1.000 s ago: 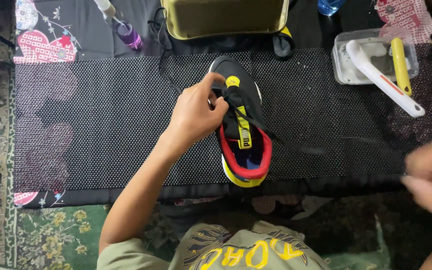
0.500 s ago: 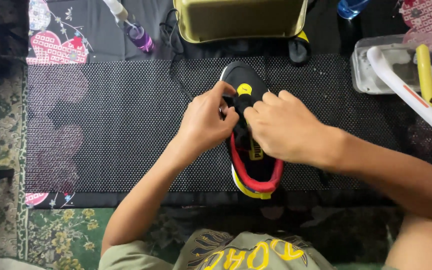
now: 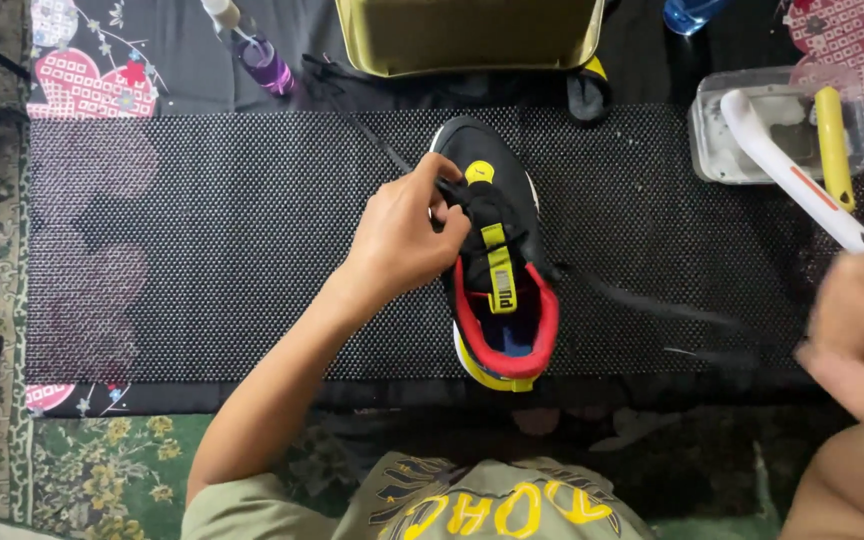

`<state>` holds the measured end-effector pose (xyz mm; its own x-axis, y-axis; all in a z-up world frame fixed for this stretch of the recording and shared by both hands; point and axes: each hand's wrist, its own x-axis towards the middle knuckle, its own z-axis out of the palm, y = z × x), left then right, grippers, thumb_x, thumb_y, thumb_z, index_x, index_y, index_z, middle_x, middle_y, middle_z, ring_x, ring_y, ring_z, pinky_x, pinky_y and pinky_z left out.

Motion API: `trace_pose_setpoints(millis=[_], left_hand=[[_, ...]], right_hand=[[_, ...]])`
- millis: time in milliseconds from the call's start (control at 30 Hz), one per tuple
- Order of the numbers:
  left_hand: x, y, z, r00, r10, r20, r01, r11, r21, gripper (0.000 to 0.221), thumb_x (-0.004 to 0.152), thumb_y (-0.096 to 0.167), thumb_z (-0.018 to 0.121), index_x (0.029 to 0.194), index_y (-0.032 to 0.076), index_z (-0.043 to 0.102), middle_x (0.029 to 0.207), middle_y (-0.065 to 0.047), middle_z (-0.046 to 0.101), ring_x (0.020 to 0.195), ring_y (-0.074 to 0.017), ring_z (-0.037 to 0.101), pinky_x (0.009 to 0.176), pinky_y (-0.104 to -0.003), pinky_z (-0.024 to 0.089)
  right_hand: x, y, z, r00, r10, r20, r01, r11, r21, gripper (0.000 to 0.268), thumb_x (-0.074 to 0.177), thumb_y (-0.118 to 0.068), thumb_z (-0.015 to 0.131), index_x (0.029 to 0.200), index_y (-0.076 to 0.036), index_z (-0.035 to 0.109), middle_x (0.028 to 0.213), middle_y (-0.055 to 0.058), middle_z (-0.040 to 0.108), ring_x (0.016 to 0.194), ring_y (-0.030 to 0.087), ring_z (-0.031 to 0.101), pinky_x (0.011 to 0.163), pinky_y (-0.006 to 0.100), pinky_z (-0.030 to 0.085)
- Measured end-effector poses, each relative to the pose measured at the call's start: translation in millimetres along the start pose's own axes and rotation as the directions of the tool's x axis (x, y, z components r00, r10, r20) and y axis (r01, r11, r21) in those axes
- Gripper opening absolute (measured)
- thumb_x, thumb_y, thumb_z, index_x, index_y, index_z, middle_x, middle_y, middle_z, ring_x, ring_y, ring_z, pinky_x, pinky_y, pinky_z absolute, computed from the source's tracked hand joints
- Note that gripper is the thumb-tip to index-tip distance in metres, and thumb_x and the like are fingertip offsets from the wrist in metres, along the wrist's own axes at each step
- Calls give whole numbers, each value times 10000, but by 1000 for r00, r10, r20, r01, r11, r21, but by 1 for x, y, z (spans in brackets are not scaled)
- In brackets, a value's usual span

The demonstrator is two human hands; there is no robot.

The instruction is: Wiping a container, inserting an insole into a shoe, and lacing the shoe on a workbench.

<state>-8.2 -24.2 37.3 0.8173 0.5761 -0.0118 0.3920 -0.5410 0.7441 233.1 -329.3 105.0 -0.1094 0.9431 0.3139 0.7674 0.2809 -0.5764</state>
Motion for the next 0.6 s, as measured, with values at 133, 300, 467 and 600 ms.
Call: trace_pose_setpoints(millis=[133, 300, 467, 600], left_hand=[[-2, 6, -10, 998, 20, 62, -19, 1000, -10, 318, 906, 209, 601, 1194, 78, 577, 723, 18, 620, 661, -160, 628, 647, -364, 513], [-1, -5, 1, 999, 27, -40, -33, 990, -138, 275, 843, 174, 616, 1104, 87, 600, 646, 50, 590, 547, -122, 567, 556, -330, 475], [3, -26, 19, 975, 90, -203, -133, 969, -209, 259, 770, 157, 626, 1021, 102, 596, 598, 23, 521, 561, -175, 555, 633, -360, 489], [2, -29, 22, 967, 68, -246, -136, 953, -272, 258, 751, 133, 622, 1007, 108, 602, 559, 21, 499, 500, -163, 500, 600, -351, 472]], right_hand=[[81, -27, 15, 980, 177, -96, -201, 892, -404, 228, 1014, -110, 694, 802, -48, 640, 829, 29, 679, 815, 231, 611, 890, 354, 461], [173, 10, 55, 989, 123, 77, -57, 816, -576, 188, 1052, -254, 636, 939, -109, 674, 917, 41, 680, 875, 285, 614, 789, 430, 491], [276, 62, 135, 989, -93, 112, 145, 710, -690, 214, 1022, -327, 659, 929, -136, 634, 912, 56, 647, 877, 295, 641, 730, 432, 533], [339, 96, 202, 982, -170, 82, 147, 417, -897, 166, 863, -336, 704, 963, -208, 673, 919, 34, 634, 890, 252, 576, 681, 376, 455]])
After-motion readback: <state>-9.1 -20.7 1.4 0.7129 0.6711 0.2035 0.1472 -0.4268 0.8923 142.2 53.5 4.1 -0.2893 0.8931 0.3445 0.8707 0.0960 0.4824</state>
